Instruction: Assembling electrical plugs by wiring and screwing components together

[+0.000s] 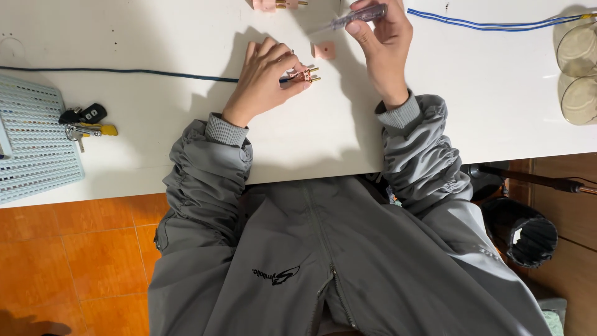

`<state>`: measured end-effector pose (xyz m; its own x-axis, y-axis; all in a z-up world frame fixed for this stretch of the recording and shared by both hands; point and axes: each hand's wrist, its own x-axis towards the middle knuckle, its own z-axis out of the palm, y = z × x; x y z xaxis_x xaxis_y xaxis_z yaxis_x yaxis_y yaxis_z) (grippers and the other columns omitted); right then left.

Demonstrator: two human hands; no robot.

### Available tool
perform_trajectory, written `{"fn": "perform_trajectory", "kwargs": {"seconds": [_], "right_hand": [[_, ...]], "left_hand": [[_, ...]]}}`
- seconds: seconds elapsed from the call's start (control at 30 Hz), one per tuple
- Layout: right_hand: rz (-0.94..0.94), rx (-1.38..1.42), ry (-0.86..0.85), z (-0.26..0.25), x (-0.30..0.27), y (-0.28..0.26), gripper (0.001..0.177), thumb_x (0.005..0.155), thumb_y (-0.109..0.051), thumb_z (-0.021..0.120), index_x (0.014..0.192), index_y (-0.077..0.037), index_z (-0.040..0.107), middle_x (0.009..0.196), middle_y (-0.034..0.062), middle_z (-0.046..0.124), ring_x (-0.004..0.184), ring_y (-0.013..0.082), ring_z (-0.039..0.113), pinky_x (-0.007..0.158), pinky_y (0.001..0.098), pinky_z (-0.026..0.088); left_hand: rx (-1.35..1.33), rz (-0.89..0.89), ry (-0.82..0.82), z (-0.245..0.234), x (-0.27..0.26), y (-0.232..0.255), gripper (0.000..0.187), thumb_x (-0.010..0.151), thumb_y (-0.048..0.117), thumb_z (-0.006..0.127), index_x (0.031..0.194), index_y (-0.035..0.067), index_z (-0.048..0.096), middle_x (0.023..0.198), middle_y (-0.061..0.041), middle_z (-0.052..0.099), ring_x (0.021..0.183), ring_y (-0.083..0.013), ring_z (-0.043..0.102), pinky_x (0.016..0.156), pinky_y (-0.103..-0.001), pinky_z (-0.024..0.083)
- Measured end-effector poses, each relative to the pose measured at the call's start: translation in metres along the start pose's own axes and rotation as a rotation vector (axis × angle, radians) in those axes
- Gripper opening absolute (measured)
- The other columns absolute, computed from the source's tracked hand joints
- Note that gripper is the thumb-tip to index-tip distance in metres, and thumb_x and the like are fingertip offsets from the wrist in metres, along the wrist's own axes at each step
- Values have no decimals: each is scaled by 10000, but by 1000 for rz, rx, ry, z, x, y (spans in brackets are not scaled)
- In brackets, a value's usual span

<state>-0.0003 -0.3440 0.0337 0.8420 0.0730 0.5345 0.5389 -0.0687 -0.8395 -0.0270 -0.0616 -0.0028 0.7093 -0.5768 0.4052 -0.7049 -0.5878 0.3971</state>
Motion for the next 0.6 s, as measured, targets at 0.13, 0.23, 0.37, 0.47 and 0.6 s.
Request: {"fn": "perform_trajectory", "kwargs": {"seconds": [0.13, 0.23, 0.37, 0.47, 0.6], "right_hand": [[15, 149, 16, 18, -1, -15, 225, 1215, -220, 753, 1357, -57, 691, 1250, 105, 743, 1180, 235, 715, 1086, 370, 596], [-20, 153, -87, 21, -12, -23, 337, 1281, -345, 600, 1387, -31, 540, 1238, 147, 606, 1171, 346, 717, 1092, 482, 601], [-22, 139, -129, 17, -28, -2, 397, 1345, -231, 550, 1677, -90, 386, 1290, 236, 641, 1195, 417, 763, 1138, 537, 668], [-47, 170, -243, 18, -38, 7, 524, 1385, -142, 500, 1845, -236, 268, 1310, 306, 658, 1213, 449, 738, 1214, 607, 690], [-64, 164, -338, 20, -46, 15, 583, 1402, -132, 467, 1901, -266, 196, 1306, 313, 653, 1248, 467, 693, 1239, 612, 635]], "left_hand": [[14, -54, -12, 2, -2, 0, 266, 1066, 415, 921, 1056, 207, 754, 1109, 14, 627, 1117, -273, 536, 939, -434, 355], [44, -56, -28, 4, -6, 2, 319, 1074, 496, 915, 1041, 223, 753, 1087, 1, 601, 1076, -260, 507, 910, -427, 344], [86, -40, -23, -2, -2, 3, 261, 1094, 488, 897, 1104, 243, 808, 1061, 13, 591, 1076, -286, 505, 920, -447, 351], [79, -33, -8, -3, -2, 4, 247, 1089, 455, 904, 1078, 251, 767, 1053, 17, 580, 1085, -292, 508, 906, -448, 343], [10, -50, -46, -4, -1, 1, 321, 1108, 446, 910, 1050, 210, 699, 1051, 6, 556, 1094, -288, 503, 906, -435, 341]]}}
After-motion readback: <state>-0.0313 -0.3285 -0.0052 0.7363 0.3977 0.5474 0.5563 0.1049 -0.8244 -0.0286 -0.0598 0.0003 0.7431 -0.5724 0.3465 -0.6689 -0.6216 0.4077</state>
